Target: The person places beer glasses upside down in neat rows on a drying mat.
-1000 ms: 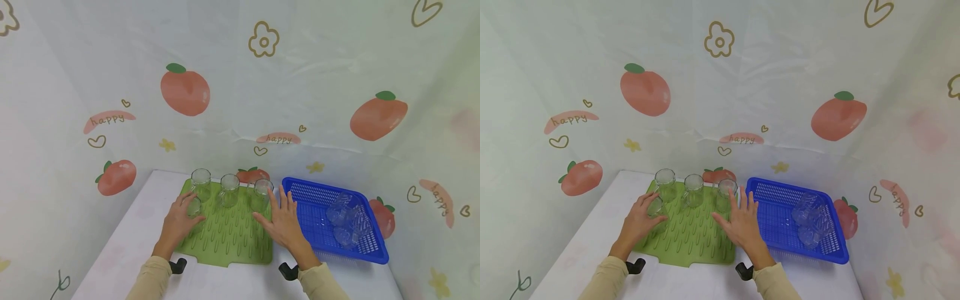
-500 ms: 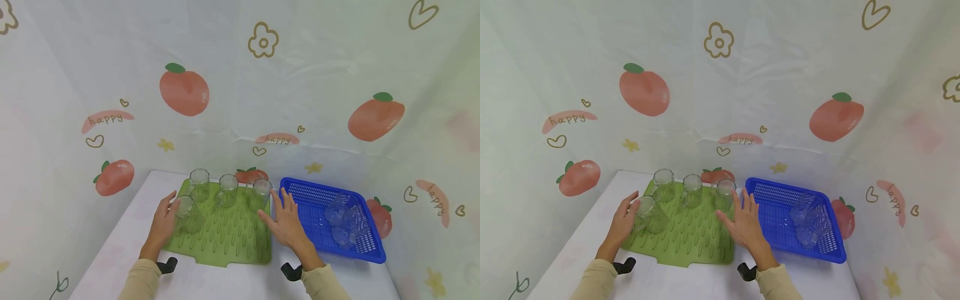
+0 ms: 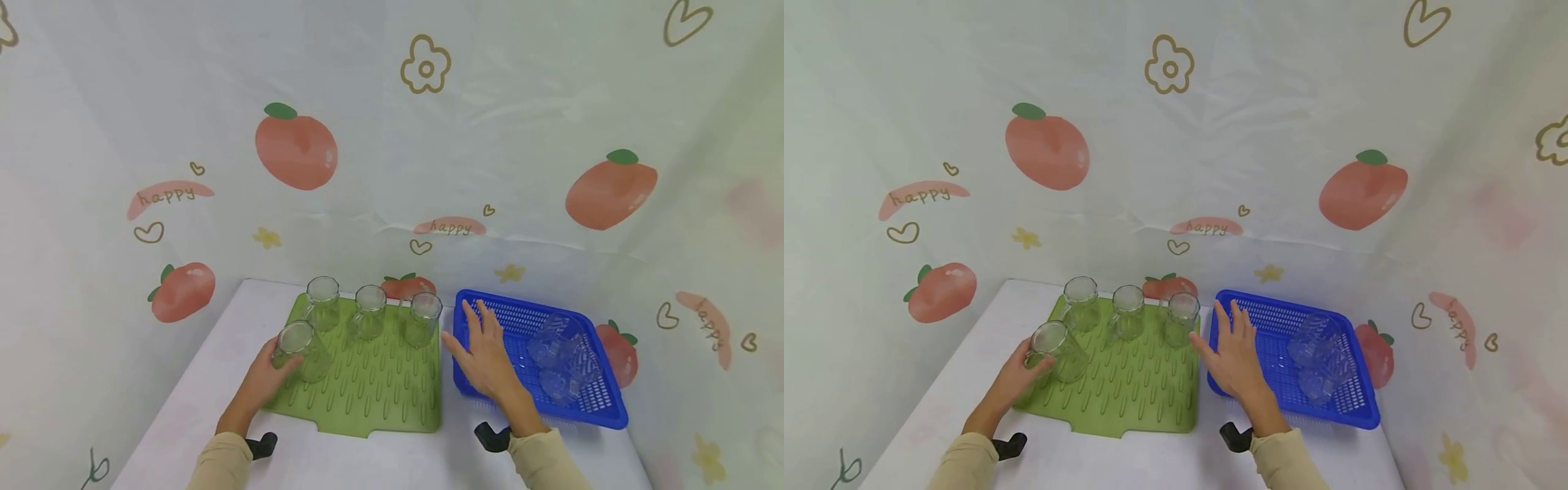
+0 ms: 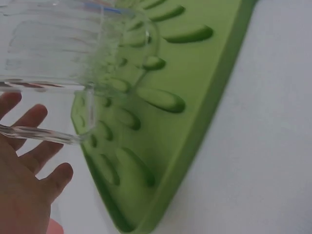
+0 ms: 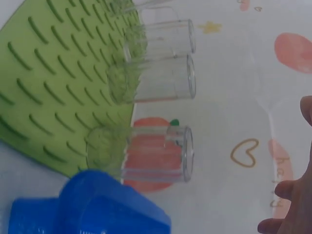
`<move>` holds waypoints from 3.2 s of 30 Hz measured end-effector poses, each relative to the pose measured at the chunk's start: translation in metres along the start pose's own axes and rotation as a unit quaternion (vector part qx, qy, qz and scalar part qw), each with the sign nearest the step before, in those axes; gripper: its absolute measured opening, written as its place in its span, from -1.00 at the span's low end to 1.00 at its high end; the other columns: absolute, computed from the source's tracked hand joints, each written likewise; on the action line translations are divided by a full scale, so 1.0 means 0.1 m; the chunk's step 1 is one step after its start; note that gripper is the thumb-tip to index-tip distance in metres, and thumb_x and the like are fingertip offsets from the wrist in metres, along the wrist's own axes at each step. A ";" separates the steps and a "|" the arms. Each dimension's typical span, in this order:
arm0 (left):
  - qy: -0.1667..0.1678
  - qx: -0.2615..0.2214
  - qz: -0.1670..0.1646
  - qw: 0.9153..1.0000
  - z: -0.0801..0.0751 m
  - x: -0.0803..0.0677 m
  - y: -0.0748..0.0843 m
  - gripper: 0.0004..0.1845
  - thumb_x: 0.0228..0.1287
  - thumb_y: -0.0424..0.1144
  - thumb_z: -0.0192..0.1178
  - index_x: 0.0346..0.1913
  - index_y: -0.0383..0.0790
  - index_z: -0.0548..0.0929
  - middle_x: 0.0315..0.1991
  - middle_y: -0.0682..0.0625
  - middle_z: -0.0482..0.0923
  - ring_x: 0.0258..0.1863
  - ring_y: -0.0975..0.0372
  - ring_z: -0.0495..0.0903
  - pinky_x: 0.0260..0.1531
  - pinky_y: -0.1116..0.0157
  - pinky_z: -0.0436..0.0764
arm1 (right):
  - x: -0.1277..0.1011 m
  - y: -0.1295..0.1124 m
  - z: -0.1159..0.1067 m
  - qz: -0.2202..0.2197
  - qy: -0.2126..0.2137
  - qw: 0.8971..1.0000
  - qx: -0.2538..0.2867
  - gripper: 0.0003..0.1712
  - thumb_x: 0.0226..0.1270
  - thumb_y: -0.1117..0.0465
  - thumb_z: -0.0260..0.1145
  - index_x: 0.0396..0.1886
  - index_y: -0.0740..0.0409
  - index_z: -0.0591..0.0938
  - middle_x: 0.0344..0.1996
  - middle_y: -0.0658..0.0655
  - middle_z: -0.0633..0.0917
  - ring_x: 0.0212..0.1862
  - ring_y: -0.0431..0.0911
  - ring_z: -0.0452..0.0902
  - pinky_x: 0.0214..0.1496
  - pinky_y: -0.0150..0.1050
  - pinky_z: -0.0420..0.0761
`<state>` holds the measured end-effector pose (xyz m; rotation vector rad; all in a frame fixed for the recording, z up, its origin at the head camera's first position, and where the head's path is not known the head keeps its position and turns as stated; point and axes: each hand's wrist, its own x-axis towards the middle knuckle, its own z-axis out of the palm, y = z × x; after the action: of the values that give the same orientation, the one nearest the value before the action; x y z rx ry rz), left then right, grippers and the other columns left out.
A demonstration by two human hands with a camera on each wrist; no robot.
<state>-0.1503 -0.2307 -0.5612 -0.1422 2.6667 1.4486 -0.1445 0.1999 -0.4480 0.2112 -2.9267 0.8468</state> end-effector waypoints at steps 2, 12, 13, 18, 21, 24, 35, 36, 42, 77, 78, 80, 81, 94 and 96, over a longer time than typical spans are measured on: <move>-0.003 0.008 -0.006 1.000 0.01 0.00 -0.02 0.07 0.32 0.24 0.28 0.61 -0.32 0.01 0.60 -0.40 0.03 0.60 -0.29 -0.03 0.53 -0.32 0.04 | 0.00 0.04 -0.03 0.004 0.000 1.000 -0.003 -0.05 0.52 -0.31 0.07 0.68 -0.01 -0.02 0.66 0.33 -0.12 0.64 0.41 -0.33 0.51 0.56 -0.08; 0.006 0.029 -0.004 1.000 -0.01 -0.02 -0.20 0.25 0.18 0.22 0.42 0.66 -0.15 -0.17 0.58 -0.32 0.14 0.59 -0.30 0.00 0.50 -0.35 0.06 | 0.01 0.24 -0.15 0.024 -0.006 0.999 -0.029 0.02 0.48 -0.36 0.09 0.68 0.03 -0.04 0.65 0.37 -0.15 0.63 0.44 -0.37 0.53 0.55 -0.16; 0.007 0.029 -0.003 1.000 -0.01 -0.02 -0.22 0.26 0.17 0.22 0.43 0.66 -0.17 -0.17 0.58 -0.33 0.15 0.59 -0.30 -0.01 0.50 -0.35 0.06 | 0.01 0.27 -0.16 0.023 -0.005 0.999 -0.037 0.03 0.47 -0.37 0.10 0.68 0.03 -0.04 0.65 0.38 -0.15 0.63 0.45 -0.36 0.53 0.55 -0.16; 0.018 0.035 0.006 0.999 0.04 -0.01 -0.35 0.22 0.13 0.14 0.49 0.62 -0.34 -0.04 0.56 -0.39 0.14 0.58 -0.33 -0.01 0.51 -0.35 0.06 | 0.04 0.37 -0.20 0.018 -0.010 0.996 -0.083 0.09 0.43 -0.42 0.11 0.68 0.03 -0.05 0.64 0.40 -0.15 0.63 0.47 -0.36 0.52 0.56 -0.16; 0.019 0.056 -0.001 0.998 0.07 -0.03 -0.42 0.20 0.09 0.15 0.51 0.60 -0.33 0.05 0.56 -0.48 0.04 0.56 -0.38 -0.03 0.49 -0.37 0.07 | 0.05 0.41 -0.23 0.019 -0.015 0.996 -0.090 0.11 0.40 -0.44 0.13 0.68 0.02 -0.05 0.64 0.39 -0.15 0.62 0.47 -0.35 0.51 0.57 -0.17; 0.018 0.077 -0.009 0.997 0.09 -0.05 -0.47 0.20 0.03 0.17 0.54 0.58 -0.29 0.10 0.57 -0.55 -0.08 0.54 -0.46 -0.08 0.46 -0.41 0.07 | 0.06 0.45 -0.25 0.022 -0.017 0.996 -0.088 0.12 0.39 -0.45 0.14 0.68 0.02 -0.05 0.64 0.40 -0.15 0.62 0.48 -0.36 0.51 0.57 -0.18; 0.037 0.122 0.039 0.991 0.12 -0.02 -0.49 0.27 -0.19 0.14 0.65 0.54 -0.33 0.21 0.52 -0.48 0.16 0.55 -0.44 -0.07 0.42 -0.48 -0.01 | 0.07 0.48 -0.28 0.021 -0.026 0.996 -0.079 0.12 0.39 -0.43 0.16 0.67 0.08 -0.02 0.63 0.43 -0.15 0.61 0.50 -0.34 0.50 0.59 -0.18; 0.038 0.126 0.041 0.990 0.13 -0.02 -0.49 0.28 -0.21 0.15 0.65 0.54 -0.32 0.21 0.52 -0.47 0.17 0.55 -0.44 -0.06 0.41 -0.49 0.00 | 0.07 0.49 -0.29 0.023 -0.026 0.996 -0.080 0.12 0.39 -0.43 0.15 0.67 0.08 -0.02 0.63 0.43 -0.15 0.61 0.50 -0.35 0.50 0.59 -0.19; 0.042 0.165 0.055 0.984 0.15 -0.02 -0.49 0.24 -0.22 0.22 0.63 0.50 -0.36 0.30 0.52 -0.42 0.20 0.55 -0.44 -0.04 0.40 -0.50 0.02 | 0.06 0.53 -0.41 0.035 -0.024 0.996 -0.083 0.12 0.40 -0.42 0.15 0.67 0.11 -0.02 0.62 0.46 -0.17 0.60 0.52 -0.37 0.48 0.61 -0.25; 0.017 0.189 0.043 0.981 0.16 -0.03 -0.49 0.17 -0.18 0.25 0.59 0.48 -0.29 0.37 0.56 -0.40 0.11 0.57 -0.40 -0.15 0.38 -0.51 -0.01 | 0.13 1.24 -0.70 0.098 -0.001 0.992 -0.080 0.23 0.37 -0.42 0.18 0.63 0.31 -0.07 0.51 0.64 -0.06 0.51 0.62 -0.24 0.39 0.68 -0.21; 0.015 0.189 0.041 0.981 0.16 -0.03 -0.48 0.17 -0.18 0.25 0.59 0.48 -0.29 0.37 0.56 -0.40 0.11 0.57 -0.40 -0.16 0.38 -0.51 -0.01 | 0.14 1.26 -0.70 0.102 -0.002 0.992 -0.078 0.23 0.37 -0.42 0.18 0.63 0.33 -0.06 0.51 0.66 -0.06 0.50 0.64 -0.25 0.39 0.68 -0.20; 0.012 0.188 0.038 0.981 0.16 -0.04 -0.47 0.17 -0.17 0.25 0.58 0.48 -0.29 0.37 0.57 -0.39 0.10 0.58 -0.39 -0.17 0.39 -0.50 -0.02 | 0.14 1.31 -0.70 0.114 -0.008 0.991 -0.076 0.24 0.37 -0.43 0.18 0.62 0.35 -0.07 0.51 0.66 -0.07 0.51 0.65 -0.28 0.41 0.67 -0.21; 0.012 0.188 0.037 0.981 0.16 -0.04 -0.46 0.17 -0.17 0.25 0.58 0.48 -0.29 0.37 0.57 -0.39 0.11 0.58 -0.39 -0.16 0.39 -0.50 -0.01 | 0.14 1.33 -0.69 0.118 -0.012 0.990 -0.076 0.25 0.36 -0.44 0.18 0.63 0.35 -0.08 0.51 0.67 -0.08 0.51 0.66 -0.29 0.41 0.67 -0.21; 0.009 0.188 0.028 0.982 0.15 -0.05 -0.45 0.17 -0.18 0.25 0.60 0.49 -0.26 0.37 0.58 -0.38 0.08 0.58 -0.38 -0.17 0.40 -0.50 -0.04 | 0.13 1.45 -0.67 0.171 -0.063 0.981 -0.070 0.32 0.33 -0.42 0.24 0.62 0.38 -0.16 0.50 0.73 -0.15 0.49 0.68 -0.29 0.42 0.66 -0.22; 0.010 0.191 0.027 0.981 0.15 -0.05 -0.45 0.17 -0.18 0.24 0.60 0.49 -0.25 0.37 0.58 -0.38 0.09 0.58 -0.37 -0.16 0.41 -0.49 -0.03 | 0.13 1.48 -0.67 0.176 -0.069 0.980 -0.065 0.32 0.33 -0.40 0.25 0.62 0.38 -0.17 0.50 0.73 -0.16 0.49 0.68 -0.30 0.42 0.66 -0.23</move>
<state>-0.1385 -0.2421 -0.6059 -0.0528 2.9223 0.9231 -0.1776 0.3577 -0.4677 -0.2789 -3.1901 0.6980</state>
